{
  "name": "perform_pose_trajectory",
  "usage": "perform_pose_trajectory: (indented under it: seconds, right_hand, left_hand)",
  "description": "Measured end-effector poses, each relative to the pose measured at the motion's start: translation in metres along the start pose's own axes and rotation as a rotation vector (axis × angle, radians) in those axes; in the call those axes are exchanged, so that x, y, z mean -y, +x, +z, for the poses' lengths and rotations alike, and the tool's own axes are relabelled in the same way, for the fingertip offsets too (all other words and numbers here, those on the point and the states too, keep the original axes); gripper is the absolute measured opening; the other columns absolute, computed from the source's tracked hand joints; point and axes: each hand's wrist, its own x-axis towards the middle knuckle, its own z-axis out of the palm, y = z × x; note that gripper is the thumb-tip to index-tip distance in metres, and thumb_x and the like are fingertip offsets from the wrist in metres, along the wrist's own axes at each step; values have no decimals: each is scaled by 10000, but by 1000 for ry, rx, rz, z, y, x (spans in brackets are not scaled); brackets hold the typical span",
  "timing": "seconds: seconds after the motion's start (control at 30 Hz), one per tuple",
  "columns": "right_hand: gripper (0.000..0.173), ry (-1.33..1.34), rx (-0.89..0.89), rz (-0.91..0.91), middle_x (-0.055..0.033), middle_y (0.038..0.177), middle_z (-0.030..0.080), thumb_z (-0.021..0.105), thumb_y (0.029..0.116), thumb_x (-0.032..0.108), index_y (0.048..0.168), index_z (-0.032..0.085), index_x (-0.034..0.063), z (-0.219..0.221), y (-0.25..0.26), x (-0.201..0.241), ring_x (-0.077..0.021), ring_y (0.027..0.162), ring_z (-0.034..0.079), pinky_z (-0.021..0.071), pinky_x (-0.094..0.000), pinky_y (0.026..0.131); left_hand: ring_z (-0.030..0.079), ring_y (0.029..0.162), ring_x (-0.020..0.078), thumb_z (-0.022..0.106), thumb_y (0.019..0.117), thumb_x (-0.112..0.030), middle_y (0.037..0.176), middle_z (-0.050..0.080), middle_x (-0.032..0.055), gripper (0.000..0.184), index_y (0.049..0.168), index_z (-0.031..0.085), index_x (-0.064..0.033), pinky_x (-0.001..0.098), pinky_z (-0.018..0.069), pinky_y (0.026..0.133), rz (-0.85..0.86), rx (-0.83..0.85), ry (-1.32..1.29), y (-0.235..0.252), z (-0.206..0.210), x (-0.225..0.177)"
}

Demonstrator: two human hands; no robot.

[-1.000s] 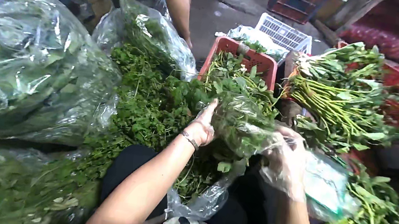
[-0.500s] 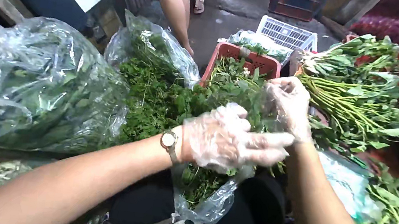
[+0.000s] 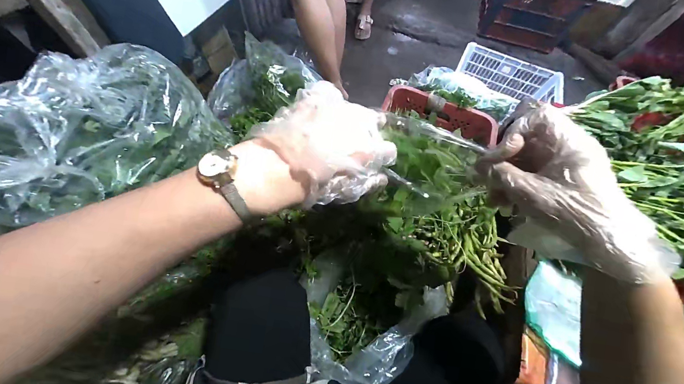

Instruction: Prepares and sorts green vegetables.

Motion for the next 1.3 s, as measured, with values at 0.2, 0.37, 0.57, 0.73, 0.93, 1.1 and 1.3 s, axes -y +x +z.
perform_pose_trajectory:
  seconds: [0.2,0.37,0.57,0.73,0.93,1.1,1.3]
  right_hand:
    - [346,-470,188,-308,-69,894,706,547,885,-1,1069,801,144,8,-6,10,-195,807,670,541,-384,727]
    - [521,-578,301,-157,-75,1006,713,435,998,538,1130,771,163,2,-19,-2,-255,897,690,539,-532,748]
    - [143,122,-50,-117,59,887,672,710,845,72,900,585,116,47,-36,-9,15,752,641,544,-138,644]
    - [374,-246,-30,-75,-72,886,660,658,923,73,1291,639,8,67,-43,-11,-125,748,622,543,-297,704]
    - [216,529,-141,-42,-6,1276,675,525,976,190,871,705,132,95,-42,-31,-110,1175,626,541,-265,950]
    - [393,1086,-305,164,34,813,713,363,1034,226,776,660,214,158,-22,-23,-147,907,708,571,-408,934]
    - [178,777,-309,486,26,734,654,455,1051,109,998,617,62,171,-34,-17,-53,685,649,573,-231,666]
  left_hand:
    - [635,738,176,606,936,-161,827,676,50,147,918,737,-98,316,489,634,446,-379,-374,-26,-1,3]
    - [616,852,136,590,931,-327,917,655,80,275,800,693,-108,281,484,753,294,-436,-481,-51,16,24]
    - [641,772,145,685,877,-248,859,687,64,191,782,681,-82,338,512,738,-1,-432,-591,-70,36,20]
    - [670,767,255,756,896,-109,891,697,115,254,1132,696,-37,445,556,731,-150,-154,-543,-82,33,4]
    - [590,837,122,558,962,-152,885,622,52,219,846,699,-29,290,491,778,-249,-305,-938,-77,92,-4]
    - [669,1024,107,278,1039,-181,1131,710,8,403,1085,674,-118,296,562,879,-558,-832,-2112,-42,140,-63]
    - [645,857,104,367,1043,-114,846,668,-2,309,880,629,-94,297,539,841,-575,-570,-1866,-37,137,-81]
